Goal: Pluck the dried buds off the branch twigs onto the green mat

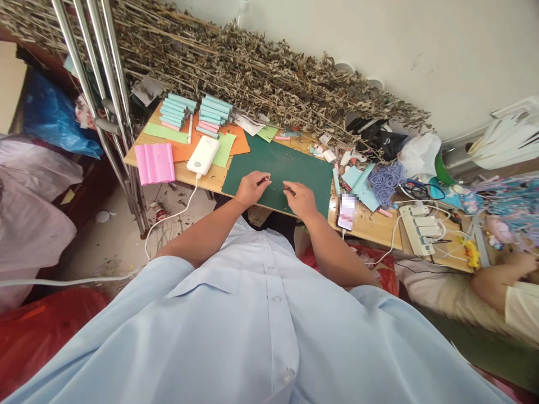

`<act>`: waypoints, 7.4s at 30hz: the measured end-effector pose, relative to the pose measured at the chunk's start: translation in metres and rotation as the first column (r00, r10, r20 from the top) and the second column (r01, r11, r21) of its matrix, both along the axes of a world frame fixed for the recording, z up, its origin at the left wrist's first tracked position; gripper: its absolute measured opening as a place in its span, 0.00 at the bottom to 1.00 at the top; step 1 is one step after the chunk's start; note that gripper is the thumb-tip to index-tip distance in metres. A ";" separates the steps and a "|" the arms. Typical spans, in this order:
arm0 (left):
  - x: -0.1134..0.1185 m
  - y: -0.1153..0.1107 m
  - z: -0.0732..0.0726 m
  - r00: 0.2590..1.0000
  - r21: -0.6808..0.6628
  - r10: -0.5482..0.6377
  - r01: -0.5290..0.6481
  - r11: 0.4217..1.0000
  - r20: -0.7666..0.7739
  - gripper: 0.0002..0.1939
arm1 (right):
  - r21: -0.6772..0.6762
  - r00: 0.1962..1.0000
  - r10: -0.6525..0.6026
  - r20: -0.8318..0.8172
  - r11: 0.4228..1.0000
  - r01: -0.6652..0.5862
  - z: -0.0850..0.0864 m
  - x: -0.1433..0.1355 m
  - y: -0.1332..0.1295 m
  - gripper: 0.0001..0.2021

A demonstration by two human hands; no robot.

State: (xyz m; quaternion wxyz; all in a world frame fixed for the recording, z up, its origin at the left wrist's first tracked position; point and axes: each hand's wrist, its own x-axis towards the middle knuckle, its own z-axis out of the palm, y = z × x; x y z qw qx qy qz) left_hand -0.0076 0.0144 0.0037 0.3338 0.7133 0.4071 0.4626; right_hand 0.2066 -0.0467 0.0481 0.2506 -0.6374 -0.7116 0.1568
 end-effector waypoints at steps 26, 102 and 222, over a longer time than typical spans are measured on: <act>0.001 0.003 -0.004 0.980 -0.061 0.191 -0.188 0.980 0.049 0.07 | 0.004 0.966 0.065 0.249 0.998 -0.068 -0.023 -0.058 0.061 0.19; -0.001 0.000 0.002 0.993 -0.002 -0.048 0.048 0.999 -0.110 0.09 | 0.173 0.961 0.226 0.159 0.952 -0.252 0.031 -0.039 0.025 0.14; -0.055 0.047 0.044 0.954 -0.250 0.221 -0.269 0.930 -0.204 0.03 | 0.384 0.981 -0.187 -0.056 0.902 0.194 -0.061 0.049 -0.037 0.14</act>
